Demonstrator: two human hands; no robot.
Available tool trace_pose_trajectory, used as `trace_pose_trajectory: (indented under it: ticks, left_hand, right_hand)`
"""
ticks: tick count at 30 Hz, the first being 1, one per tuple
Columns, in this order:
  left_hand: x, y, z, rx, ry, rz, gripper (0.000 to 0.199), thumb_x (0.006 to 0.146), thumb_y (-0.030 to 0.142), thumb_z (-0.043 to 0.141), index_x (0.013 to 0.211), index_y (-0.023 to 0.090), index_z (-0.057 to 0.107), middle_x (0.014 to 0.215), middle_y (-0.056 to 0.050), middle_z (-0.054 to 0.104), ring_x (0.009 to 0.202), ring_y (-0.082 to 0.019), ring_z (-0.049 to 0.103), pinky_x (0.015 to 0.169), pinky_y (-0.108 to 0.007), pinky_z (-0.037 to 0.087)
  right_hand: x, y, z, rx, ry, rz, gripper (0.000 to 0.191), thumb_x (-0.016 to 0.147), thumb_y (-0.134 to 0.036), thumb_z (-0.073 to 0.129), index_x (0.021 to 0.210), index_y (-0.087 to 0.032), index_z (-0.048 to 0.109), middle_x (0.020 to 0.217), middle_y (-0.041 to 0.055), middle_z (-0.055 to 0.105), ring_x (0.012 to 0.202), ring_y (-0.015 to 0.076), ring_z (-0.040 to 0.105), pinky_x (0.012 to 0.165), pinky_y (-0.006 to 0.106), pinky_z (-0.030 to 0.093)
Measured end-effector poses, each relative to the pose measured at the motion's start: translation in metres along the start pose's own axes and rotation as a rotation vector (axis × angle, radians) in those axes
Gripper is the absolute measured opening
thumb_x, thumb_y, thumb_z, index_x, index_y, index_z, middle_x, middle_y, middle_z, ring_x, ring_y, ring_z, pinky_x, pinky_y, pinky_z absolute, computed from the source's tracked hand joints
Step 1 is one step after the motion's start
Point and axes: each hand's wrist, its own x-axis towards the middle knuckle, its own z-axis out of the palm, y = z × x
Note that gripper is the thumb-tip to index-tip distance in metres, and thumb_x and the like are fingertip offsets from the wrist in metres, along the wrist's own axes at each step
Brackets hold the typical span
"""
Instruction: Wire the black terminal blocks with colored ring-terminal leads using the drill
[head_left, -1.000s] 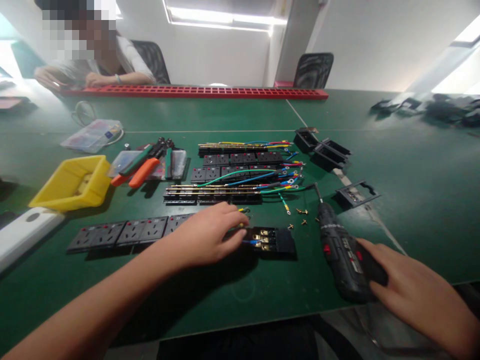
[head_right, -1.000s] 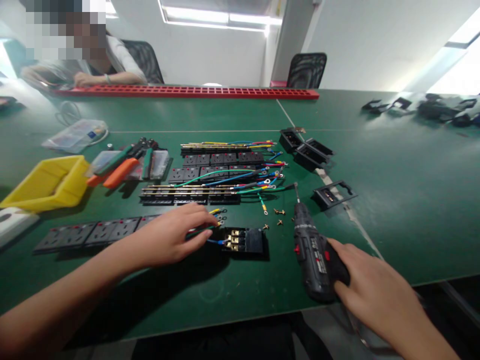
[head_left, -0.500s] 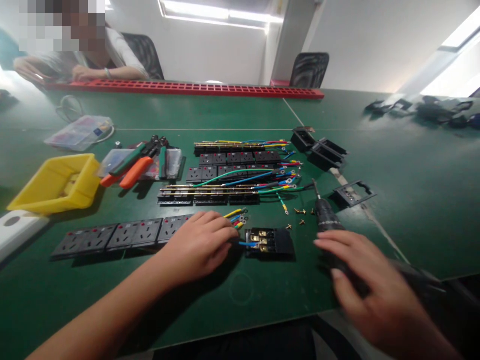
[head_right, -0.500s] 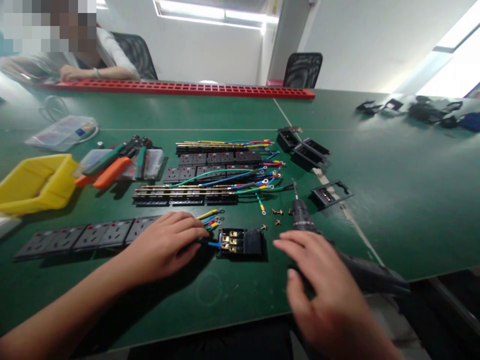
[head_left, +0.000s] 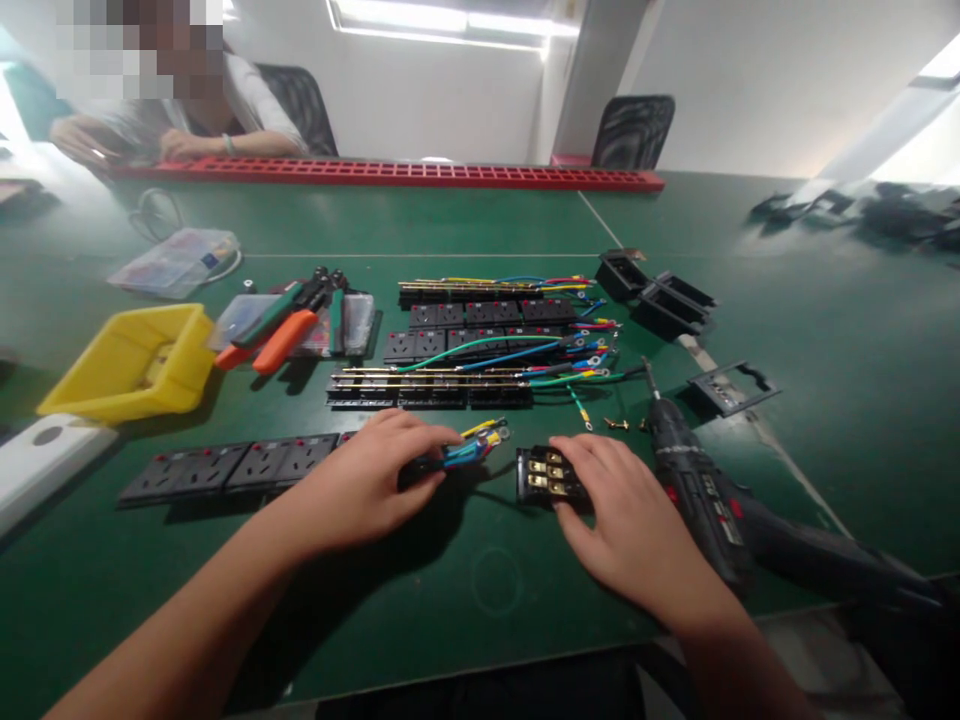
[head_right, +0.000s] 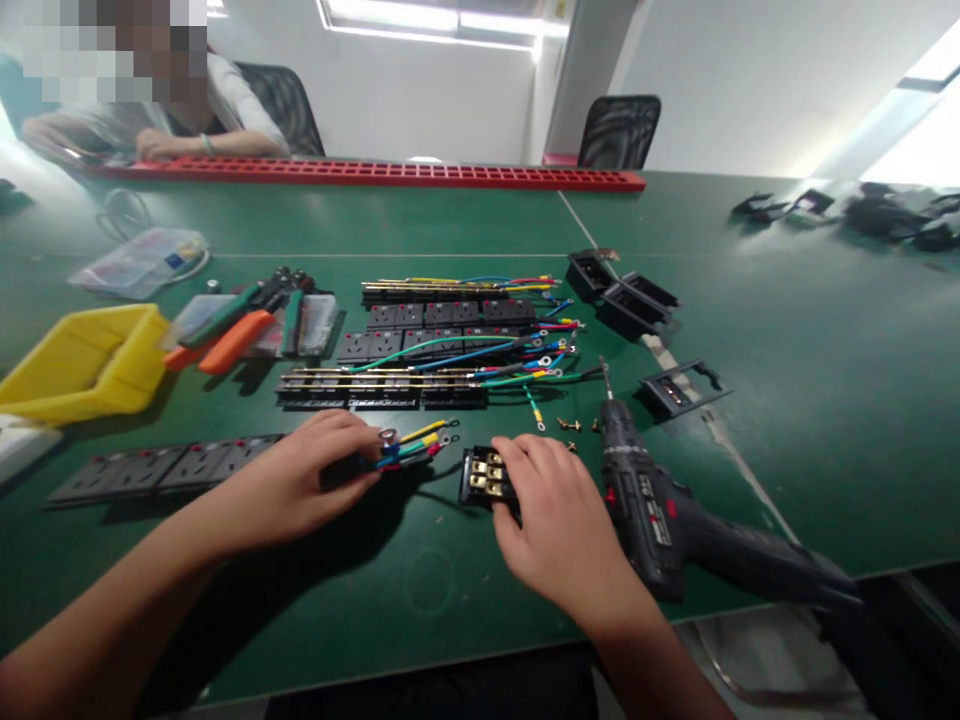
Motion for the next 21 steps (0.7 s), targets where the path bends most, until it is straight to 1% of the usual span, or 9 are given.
trace_pose_trajectory:
  ticks: [3, 5, 7, 9, 12, 14, 16, 19, 21]
  left_hand:
    - [-0.004, -0.002, -0.011, -0.099, -0.055, -0.001, 0.035, 0.093, 0.021, 0.054, 0.126, 0.029, 0.061, 0.117, -0.003, 0.067, 0.109, -0.018, 0.06, 0.096, -0.035, 0.05]
    - [-0.005, -0.004, -0.017, -0.084, -0.089, 0.011, 0.036, 0.093, 0.019, 0.054, 0.125, 0.031, 0.064, 0.115, -0.003, 0.068, 0.107, -0.018, 0.061, 0.095, -0.034, 0.051]
    - [-0.006, -0.004, -0.019, -0.048, -0.092, 0.023, 0.036, 0.092, 0.019, 0.054, 0.124, 0.032, 0.066, 0.111, -0.002, 0.07, 0.104, -0.017, 0.063, 0.094, -0.033, 0.052]
    - [-0.006, -0.005, -0.019, -0.056, -0.06, 0.035, 0.035, 0.092, 0.02, 0.055, 0.124, 0.032, 0.065, 0.112, -0.002, 0.071, 0.104, -0.018, 0.064, 0.093, -0.033, 0.053]
    - [-0.009, -0.006, -0.02, -0.214, 0.072, -0.013, 0.032, 0.092, 0.019, 0.056, 0.122, 0.026, 0.063, 0.107, -0.003, 0.071, 0.097, -0.016, 0.068, 0.087, -0.03, 0.056]
    - [-0.011, -0.008, -0.021, -0.396, 0.204, -0.08, 0.029, 0.092, 0.02, 0.056, 0.121, 0.024, 0.06, 0.096, -0.002, 0.07, 0.083, -0.014, 0.069, 0.076, -0.027, 0.058]
    - [-0.011, -0.011, -0.023, -0.566, 0.324, -0.124, 0.027, 0.092, 0.022, 0.058, 0.119, 0.025, 0.056, 0.089, 0.0, 0.066, 0.069, -0.012, 0.068, 0.065, -0.026, 0.058]
    - [-0.009, -0.015, -0.023, -0.689, 0.437, -0.16, 0.028, 0.091, 0.025, 0.06, 0.118, 0.027, 0.052, 0.088, 0.002, 0.06, 0.057, -0.009, 0.061, 0.052, -0.026, 0.055]
    - [-0.007, -0.017, -0.022, -0.696, 0.485, -0.177, 0.031, 0.091, 0.027, 0.059, 0.121, 0.028, 0.051, 0.086, 0.001, 0.057, 0.057, -0.01, 0.058, 0.046, -0.025, 0.05]
  right_hand:
    - [0.0, 0.003, 0.004, -0.004, 0.012, -0.004, 0.048, 0.091, -0.025, 0.054, 0.138, -0.019, 0.05, 0.129, 0.0113, 0.058, 0.117, 0.0266, 0.053, 0.103, 0.049, 0.048]
    - [0.0, 0.005, 0.005, -0.017, 0.025, -0.022, 0.051, 0.09, -0.025, 0.054, 0.14, -0.018, 0.049, 0.131, 0.0122, 0.056, 0.121, 0.0279, 0.051, 0.105, 0.05, 0.046]
    - [-0.001, 0.004, 0.002, -0.022, 0.057, -0.058, 0.057, 0.088, -0.026, 0.055, 0.144, -0.017, 0.046, 0.136, 0.0137, 0.054, 0.127, 0.0301, 0.048, 0.109, 0.052, 0.042]
    - [0.0, 0.0, -0.003, 0.001, 0.106, -0.102, 0.061, 0.088, -0.028, 0.055, 0.147, -0.015, 0.042, 0.141, 0.015, 0.051, 0.132, 0.0307, 0.044, 0.112, 0.053, 0.037]
    - [0.004, -0.016, -0.009, 0.035, 0.124, -0.195, 0.055, 0.093, -0.028, 0.051, 0.146, -0.015, 0.041, 0.139, 0.0133, 0.054, 0.131, 0.0279, 0.044, 0.112, 0.048, 0.036]
    - [0.01, -0.027, -0.01, -0.009, 0.111, -0.256, 0.05, 0.096, -0.027, 0.05, 0.144, -0.014, 0.043, 0.133, 0.0121, 0.058, 0.126, 0.0274, 0.047, 0.109, 0.049, 0.035]
    - [0.016, -0.036, -0.008, -0.042, 0.128, -0.265, 0.044, 0.097, -0.027, 0.052, 0.139, -0.014, 0.047, 0.123, 0.0113, 0.063, 0.116, 0.0266, 0.051, 0.105, 0.049, 0.035]
    - [0.02, -0.041, -0.006, 0.082, 0.153, -0.228, 0.021, 0.096, -0.027, 0.057, 0.115, -0.017, 0.057, 0.102, 0.0064, 0.066, 0.096, 0.0211, 0.055, 0.089, 0.04, 0.041]
    - [0.016, -0.043, -0.006, 0.252, 0.12, -0.233, 0.007, 0.096, -0.024, 0.056, 0.099, -0.018, 0.056, 0.09, 0.0024, 0.065, 0.084, 0.0164, 0.056, 0.077, 0.032, 0.041]
